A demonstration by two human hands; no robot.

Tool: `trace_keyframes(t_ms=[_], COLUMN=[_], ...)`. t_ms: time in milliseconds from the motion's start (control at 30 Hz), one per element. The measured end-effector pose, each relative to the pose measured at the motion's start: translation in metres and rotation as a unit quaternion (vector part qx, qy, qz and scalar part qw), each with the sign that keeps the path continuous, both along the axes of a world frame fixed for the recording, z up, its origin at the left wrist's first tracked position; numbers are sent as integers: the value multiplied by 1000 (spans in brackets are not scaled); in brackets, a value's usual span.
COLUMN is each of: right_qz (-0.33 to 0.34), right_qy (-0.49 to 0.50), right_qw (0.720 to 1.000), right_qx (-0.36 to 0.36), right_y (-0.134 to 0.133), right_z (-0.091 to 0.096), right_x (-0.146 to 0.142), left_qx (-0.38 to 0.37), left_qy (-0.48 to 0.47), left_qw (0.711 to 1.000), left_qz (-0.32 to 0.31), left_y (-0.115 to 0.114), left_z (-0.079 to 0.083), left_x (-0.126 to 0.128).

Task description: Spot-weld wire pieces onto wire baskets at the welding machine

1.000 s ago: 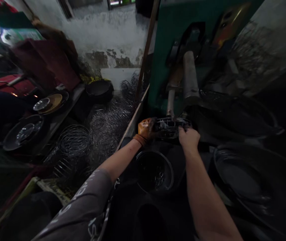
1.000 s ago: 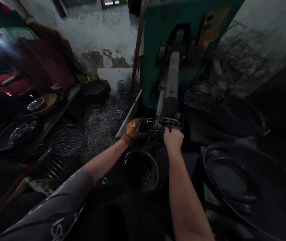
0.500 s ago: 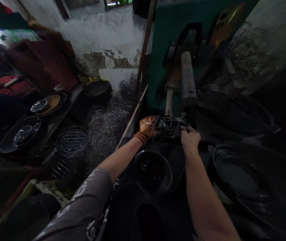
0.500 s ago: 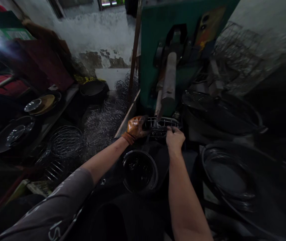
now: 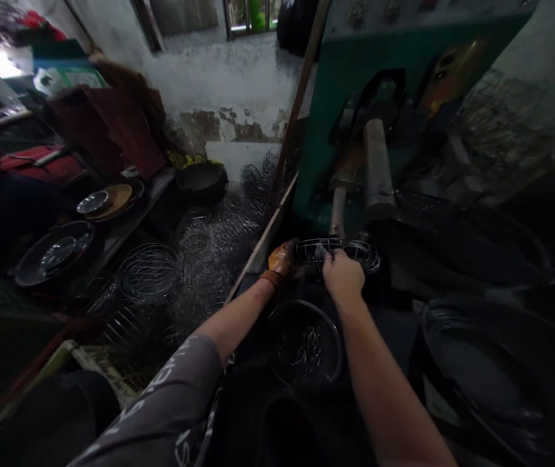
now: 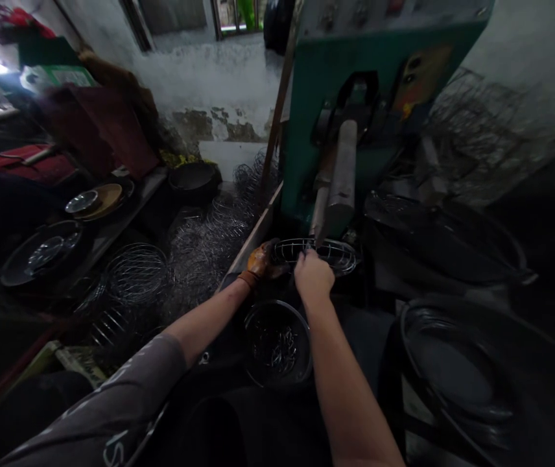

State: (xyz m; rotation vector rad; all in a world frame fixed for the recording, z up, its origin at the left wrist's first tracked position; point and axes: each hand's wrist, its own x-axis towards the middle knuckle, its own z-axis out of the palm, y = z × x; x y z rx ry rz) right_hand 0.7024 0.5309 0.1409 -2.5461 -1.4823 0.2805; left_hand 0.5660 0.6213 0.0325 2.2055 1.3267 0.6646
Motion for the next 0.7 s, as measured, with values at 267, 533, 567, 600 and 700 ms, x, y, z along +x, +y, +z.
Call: trace_keyframes(t_ms=[267,533,567,600,700], right_qz=[-73,-80,-81,-82,-78], right_qy=[-9,-1,-1,-1,-3], right_qw=[996,995,995,995,993], right_qx=[53,55,60,66,83], right_y=[-9,-1,-1,-1,-2], right_z=[-8,-14,-14,-15,-18], right_x=[30,39,39,39,41], left_qx=[149,138,135,133,133], left_qy=[15,48,50,50,51], left_qw=[985,985,985,985,985], left_qz=[-82,-90,-94,-98,-95], left_y=[-1,1,2,2,3], left_z=[30,32,32,31,29], left_x=[11,22,22,22,22])
